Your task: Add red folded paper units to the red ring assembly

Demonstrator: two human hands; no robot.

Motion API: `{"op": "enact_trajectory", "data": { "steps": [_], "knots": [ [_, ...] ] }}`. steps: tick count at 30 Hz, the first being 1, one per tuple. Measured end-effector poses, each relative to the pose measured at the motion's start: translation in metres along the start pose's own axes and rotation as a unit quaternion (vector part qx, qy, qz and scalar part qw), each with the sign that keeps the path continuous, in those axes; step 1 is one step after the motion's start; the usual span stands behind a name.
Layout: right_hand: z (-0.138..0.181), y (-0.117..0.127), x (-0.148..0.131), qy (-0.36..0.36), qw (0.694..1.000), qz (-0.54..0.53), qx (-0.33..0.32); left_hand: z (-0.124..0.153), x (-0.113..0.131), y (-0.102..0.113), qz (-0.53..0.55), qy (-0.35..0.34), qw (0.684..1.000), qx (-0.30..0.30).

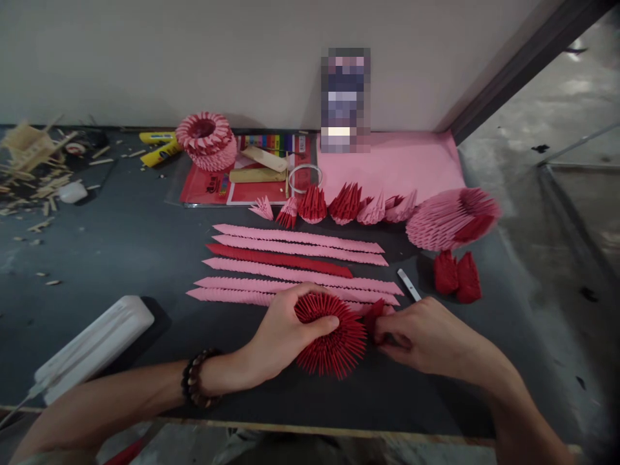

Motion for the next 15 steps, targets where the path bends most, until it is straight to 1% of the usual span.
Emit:
{"op": "enact_trajectory", "data": {
  "steps": [2, 3, 6, 7, 8, 10, 12, 14, 15],
  "knots": [
    [0.0, 0.007, 0.001, -0.015, 0.997, -0.068, 0.024, 0.0, 0.001, 0.0, -0.007, -0.003, 1.0, -0.001],
    [0.001, 0.015, 0.003, -0.029, 0.992, -0.108, 0.054, 0.0, 0.001, -0.001, -0.009, -0.007, 1.0, -0.005],
    [0.006, 0.036, 0.01, -0.056, 0.964, -0.206, 0.161, 0.001, 0.006, -0.002, -0.02, -0.022, 0.999, -0.014],
    [0.005, 0.039, 0.012, -0.058, 0.954, -0.228, 0.188, 0.001, 0.008, -0.002, -0.028, -0.028, 0.999, -0.012],
    [0.003, 0.038, 0.012, -0.059, 0.945, -0.25, 0.202, 0.001, 0.011, -0.001, -0.036, -0.035, 0.999, -0.007],
    [-0.004, 0.036, 0.016, -0.075, 0.931, -0.274, 0.23, 0.001, 0.016, 0.001, -0.041, -0.049, 0.998, 0.003],
    [-0.013, 0.038, 0.02, -0.099, 0.918, -0.268, 0.276, 0.0, 0.02, 0.002, -0.033, -0.056, 0.998, 0.004],
    [-0.018, 0.046, 0.028, -0.129, 0.887, -0.29, 0.334, -0.001, 0.021, 0.002, -0.022, -0.054, 0.998, 0.001],
    [-0.023, 0.047, 0.03, -0.138, 0.88, -0.302, 0.339, -0.002, 0.02, 0.002, -0.019, -0.049, 0.999, 0.001]
  ]
}}
Point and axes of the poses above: each hand's wrist, its own z-axis away from the middle knuckle, its own y-axis out of the back of the hand, x = y × z, the point moved 10 cm from there along -z, towards the middle knuckle, and after that the axes turned 2 degrees about z, right-handed, at the moved point
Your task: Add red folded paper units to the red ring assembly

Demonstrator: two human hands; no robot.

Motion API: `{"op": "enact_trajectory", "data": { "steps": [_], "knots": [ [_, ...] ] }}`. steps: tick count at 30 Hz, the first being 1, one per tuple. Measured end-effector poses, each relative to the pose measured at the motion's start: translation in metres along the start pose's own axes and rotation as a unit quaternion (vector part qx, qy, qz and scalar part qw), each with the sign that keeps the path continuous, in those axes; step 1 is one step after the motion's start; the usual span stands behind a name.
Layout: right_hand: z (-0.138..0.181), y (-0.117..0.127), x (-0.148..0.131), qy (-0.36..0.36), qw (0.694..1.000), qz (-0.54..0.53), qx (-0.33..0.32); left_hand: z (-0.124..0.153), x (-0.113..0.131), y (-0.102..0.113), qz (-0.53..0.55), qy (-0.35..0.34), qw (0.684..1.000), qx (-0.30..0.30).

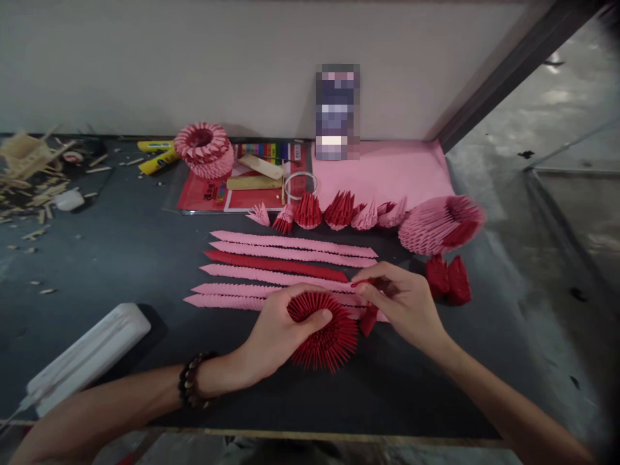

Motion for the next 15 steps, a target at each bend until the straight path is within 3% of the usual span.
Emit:
{"op": "enact_trajectory", "data": {
  "steps": [6, 10, 15],
  "knots": [
    [-0.013, -0.02, -0.004, -0.027, 0.996, -0.055, -0.063, -0.003, 0.0, 0.005, -0.007, 0.004, 1.0, 0.011],
    [-0.008, -0.012, 0.004, -0.039, 0.995, -0.084, -0.025, -0.005, 0.003, 0.007, -0.014, -0.006, 1.0, 0.015],
    [-0.012, -0.006, 0.003, -0.035, 0.997, -0.061, -0.042, -0.007, 0.002, 0.01, -0.022, -0.011, 0.999, 0.033]
  ]
}}
Point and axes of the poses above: each hand's wrist, its own z-axis away from the middle knuckle, its own y-axis out of the back of the hand, x = y × z, the point moved 10 cm from there along -z, towards the middle knuckle, and after that the axes turned 2 degrees about z, right-handed, at the moved point
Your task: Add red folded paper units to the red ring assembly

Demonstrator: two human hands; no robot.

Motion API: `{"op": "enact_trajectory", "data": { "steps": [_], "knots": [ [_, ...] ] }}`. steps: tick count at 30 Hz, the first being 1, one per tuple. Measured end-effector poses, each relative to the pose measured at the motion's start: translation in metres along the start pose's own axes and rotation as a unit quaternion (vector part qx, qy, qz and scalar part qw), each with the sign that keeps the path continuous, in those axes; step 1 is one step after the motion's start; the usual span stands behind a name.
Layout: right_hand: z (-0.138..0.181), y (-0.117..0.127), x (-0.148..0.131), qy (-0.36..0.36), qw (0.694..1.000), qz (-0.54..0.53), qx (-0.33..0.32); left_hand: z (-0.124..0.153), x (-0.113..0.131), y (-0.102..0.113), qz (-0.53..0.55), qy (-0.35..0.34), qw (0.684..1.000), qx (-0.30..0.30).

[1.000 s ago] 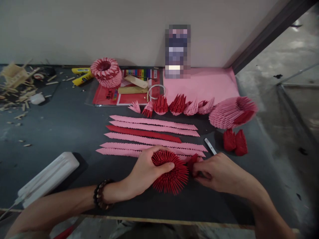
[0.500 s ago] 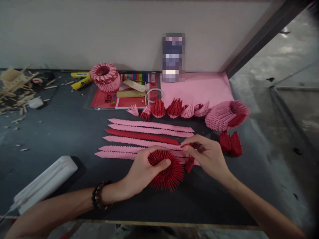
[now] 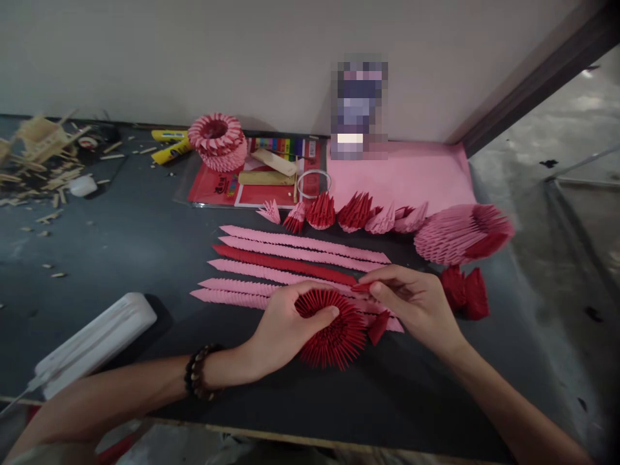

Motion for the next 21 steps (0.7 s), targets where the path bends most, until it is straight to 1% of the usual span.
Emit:
{"op": "enact_trajectory", "data": {
  "steps": [3, 7, 9, 11, 14, 16, 21],
  "knots": [
    [0.0, 0.001, -0.002, 0.001, 0.999, 0.033, 0.0, 0.001, -0.002, -0.002, 0.008, 0.002, 1.0, -0.005],
    [0.012, 0.006, 0.004, 0.004, 0.996, 0.085, 0.039, 0.003, -0.005, -0.008, 0.017, 0.019, 0.999, -0.032],
    [0.02, 0.004, 0.005, 0.031, 0.991, 0.124, 0.046, 0.003, -0.006, -0.012, 0.018, 0.021, 0.998, -0.048],
    [0.026, -0.004, 0.004, 0.067, 0.986, 0.153, 0.026, 0.003, -0.007, -0.013, 0.022, 0.019, 0.998, -0.051],
    [0.032, -0.012, -0.001, 0.122, 0.98, 0.157, 0.014, 0.001, -0.007, -0.013, 0.025, 0.004, 0.998, -0.05],
    [0.034, -0.014, -0.005, 0.144, 0.978, 0.154, 0.011, 0.001, -0.007, -0.012, 0.016, -0.005, 0.999, -0.048],
    [0.035, -0.015, -0.006, 0.127, 0.98, 0.151, 0.01, 0.001, -0.008, -0.011, 0.01, -0.011, 0.999, -0.043]
  ]
}}
Point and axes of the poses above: each hand's wrist, its own z-axis away from the middle knuckle, its own y-axis out of the back of the hand, x = y × z, the point moved 10 cm from there along -z, towards the middle knuckle, and after that the axes turned 2 degrees about z, right-handed, at the moved point
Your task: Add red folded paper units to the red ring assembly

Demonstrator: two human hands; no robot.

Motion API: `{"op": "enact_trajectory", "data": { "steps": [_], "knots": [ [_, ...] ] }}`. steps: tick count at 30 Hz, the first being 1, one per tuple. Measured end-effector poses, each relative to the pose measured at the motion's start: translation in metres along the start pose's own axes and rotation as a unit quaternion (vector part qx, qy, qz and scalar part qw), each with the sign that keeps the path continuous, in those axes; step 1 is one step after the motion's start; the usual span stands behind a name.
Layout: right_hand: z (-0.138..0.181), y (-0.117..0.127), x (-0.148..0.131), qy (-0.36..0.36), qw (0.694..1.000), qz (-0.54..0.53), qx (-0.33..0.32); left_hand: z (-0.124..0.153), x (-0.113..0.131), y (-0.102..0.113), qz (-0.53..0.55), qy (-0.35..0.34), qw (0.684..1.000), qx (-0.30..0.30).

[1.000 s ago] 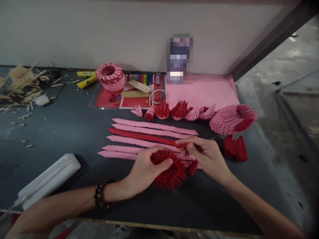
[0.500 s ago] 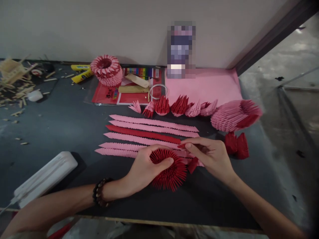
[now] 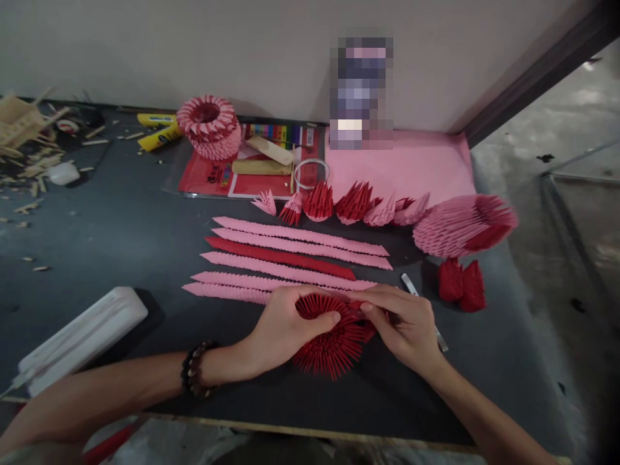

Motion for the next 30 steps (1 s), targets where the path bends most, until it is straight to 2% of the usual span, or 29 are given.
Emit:
{"op": "enact_trajectory", "data": {
  "steps": [4, 10, 22, 30],
  "knots": [
    [0.001, -0.002, 0.0, 0.007, 1.0, -0.01, -0.005, 0.001, -0.002, -0.002, 0.02, 0.013, 1.0, -0.003],
    [0.0, -0.003, 0.0, 0.007, 1.0, -0.019, -0.015, 0.0, -0.001, -0.001, -0.03, 0.015, 0.999, -0.009],
    [-0.003, -0.009, -0.009, 0.086, 0.993, -0.008, -0.077, -0.001, -0.001, -0.004, -0.042, 0.002, 0.998, -0.055],
    [-0.002, -0.011, -0.006, 0.086, 0.992, 0.009, -0.092, -0.003, 0.001, -0.004, -0.039, -0.012, 0.998, -0.054]
  ]
}}
Point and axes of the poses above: each hand's wrist, its own z-axis away from the middle knuckle, its own y-axis out of the back of the hand, x = y × z, the point moved 10 cm from there along -z, towards the middle knuckle, and after that the axes turned 2 degrees about z, right-handed, at the moved point
